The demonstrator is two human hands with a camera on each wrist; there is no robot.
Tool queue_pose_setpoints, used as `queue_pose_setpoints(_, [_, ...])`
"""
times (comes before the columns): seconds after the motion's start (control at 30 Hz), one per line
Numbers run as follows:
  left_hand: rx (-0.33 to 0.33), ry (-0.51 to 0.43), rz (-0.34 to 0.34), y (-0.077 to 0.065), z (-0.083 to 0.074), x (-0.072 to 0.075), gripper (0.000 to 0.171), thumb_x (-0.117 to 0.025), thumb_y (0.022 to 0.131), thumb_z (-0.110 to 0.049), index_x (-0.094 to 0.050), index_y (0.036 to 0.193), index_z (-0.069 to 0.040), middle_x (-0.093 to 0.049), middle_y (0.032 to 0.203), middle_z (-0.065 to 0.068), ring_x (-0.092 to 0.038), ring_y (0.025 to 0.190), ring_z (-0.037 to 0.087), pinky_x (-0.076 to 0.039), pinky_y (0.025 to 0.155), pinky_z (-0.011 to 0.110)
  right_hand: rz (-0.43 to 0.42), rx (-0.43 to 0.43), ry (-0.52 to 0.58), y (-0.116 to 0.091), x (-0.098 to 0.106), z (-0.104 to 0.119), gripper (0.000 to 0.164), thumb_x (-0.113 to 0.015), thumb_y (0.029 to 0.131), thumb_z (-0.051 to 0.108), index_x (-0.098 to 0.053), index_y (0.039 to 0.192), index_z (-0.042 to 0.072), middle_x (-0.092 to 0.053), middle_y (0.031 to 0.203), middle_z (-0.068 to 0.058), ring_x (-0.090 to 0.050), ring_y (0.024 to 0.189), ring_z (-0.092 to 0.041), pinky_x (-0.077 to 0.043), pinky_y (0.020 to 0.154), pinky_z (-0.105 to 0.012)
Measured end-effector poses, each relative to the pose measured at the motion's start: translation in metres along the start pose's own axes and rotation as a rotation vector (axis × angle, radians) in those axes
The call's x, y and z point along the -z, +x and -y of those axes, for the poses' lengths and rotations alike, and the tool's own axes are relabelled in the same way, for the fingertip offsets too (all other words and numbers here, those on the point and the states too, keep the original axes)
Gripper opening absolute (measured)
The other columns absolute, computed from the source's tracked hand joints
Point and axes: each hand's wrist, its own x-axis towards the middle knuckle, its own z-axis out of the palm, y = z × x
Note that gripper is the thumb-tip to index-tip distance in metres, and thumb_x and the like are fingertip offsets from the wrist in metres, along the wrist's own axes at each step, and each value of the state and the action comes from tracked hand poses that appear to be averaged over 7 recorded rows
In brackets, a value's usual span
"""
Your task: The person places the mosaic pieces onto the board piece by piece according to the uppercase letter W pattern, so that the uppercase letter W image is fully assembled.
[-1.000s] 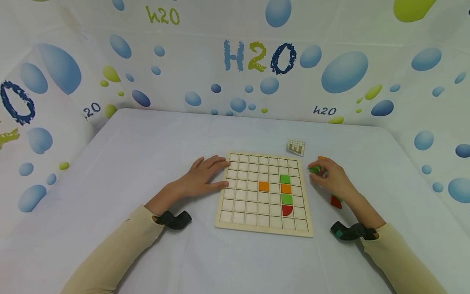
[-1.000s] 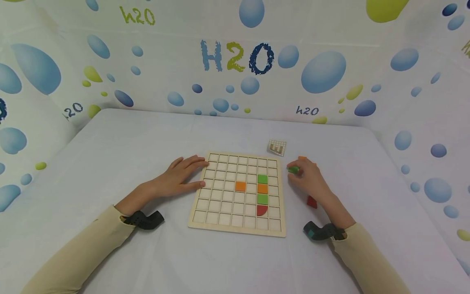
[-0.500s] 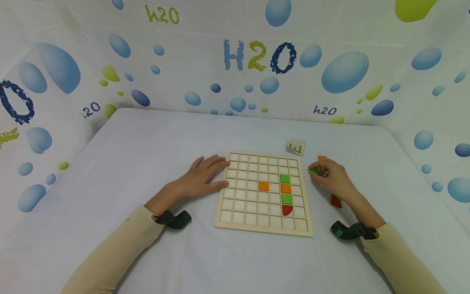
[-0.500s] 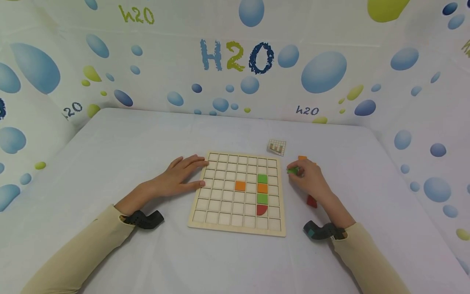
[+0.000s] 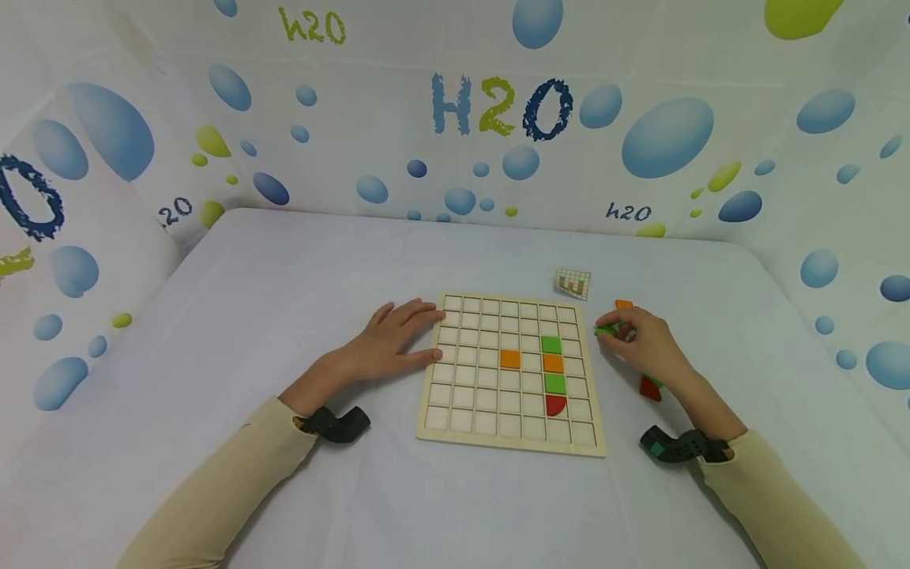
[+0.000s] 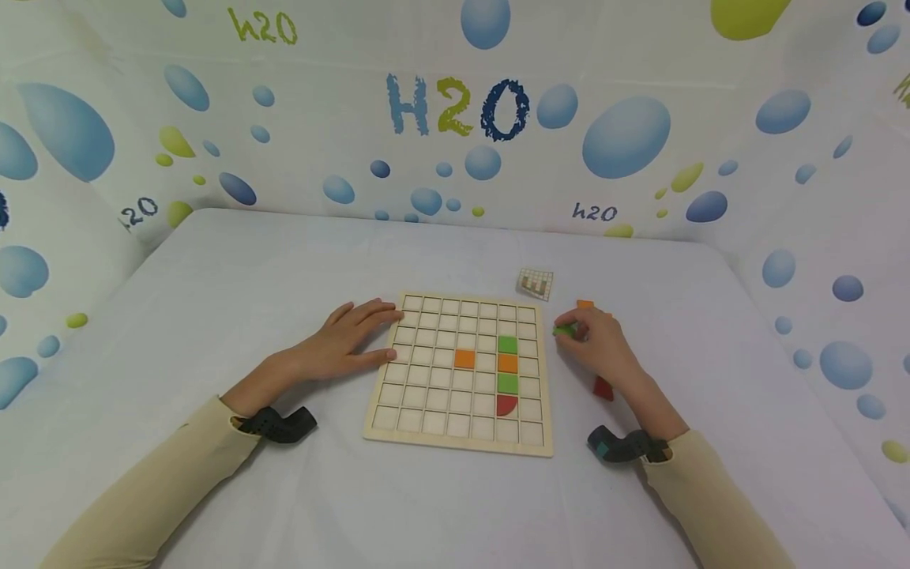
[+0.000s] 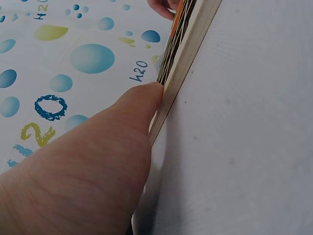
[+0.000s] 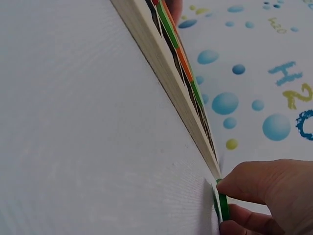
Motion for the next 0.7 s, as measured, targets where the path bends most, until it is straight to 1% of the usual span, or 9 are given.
queue_pose_setpoints(0.23, [-0.002,0.001,-0.003,0.000,0.002,-0.001,0.063,-0.055,0.097,-0.046,-0.038,0.151,-0.018,-0.031,0.155,0.007,-0.018,0.148,0.028,-0.005,0.116,0.055,0.016,-0.005,0.012,0.000,0.001,0.002,0.021,-0.069,0.089,0.007,-0.068,0.109,-0.002,-0.061,0.090,-0.014,-0.052,0.076,-0.022,-0.041,0.055,-0.026])
queue_pose_setpoints(0.5, [-0.013,-0.001,-0.007,0.001,0.004,-0.001,0.063,-0.055,0.097,-0.047,-0.037,0.151,-0.018,-0.031,0.155,0.006,-0.018,0.148,0.028,-0.005,0.116,0.056,0.020,0.013,0.023,-0.001,0.002,0.005,0.021,-0.069,0.089,0.006,-0.068,0.109,-0.002,-0.061,0.089,-0.014,-0.052,0.076,-0.023,-0.042,0.054,-0.025])
queue_pose_setpoints(0.7, [-0.012,-0.006,-0.008,0.000,0.004,-0.001,0.062,-0.056,0.097,-0.046,-0.038,0.150,-0.018,-0.032,0.155,0.007,-0.018,0.148,0.028,-0.005,0.116,0.056,0.028,0.027,0.030,-0.002,0.003,0.011,0.021,-0.070,0.089,0.006,-0.069,0.109,-0.001,-0.064,0.094,-0.014,-0.054,0.077,-0.022,-0.041,0.055,-0.025])
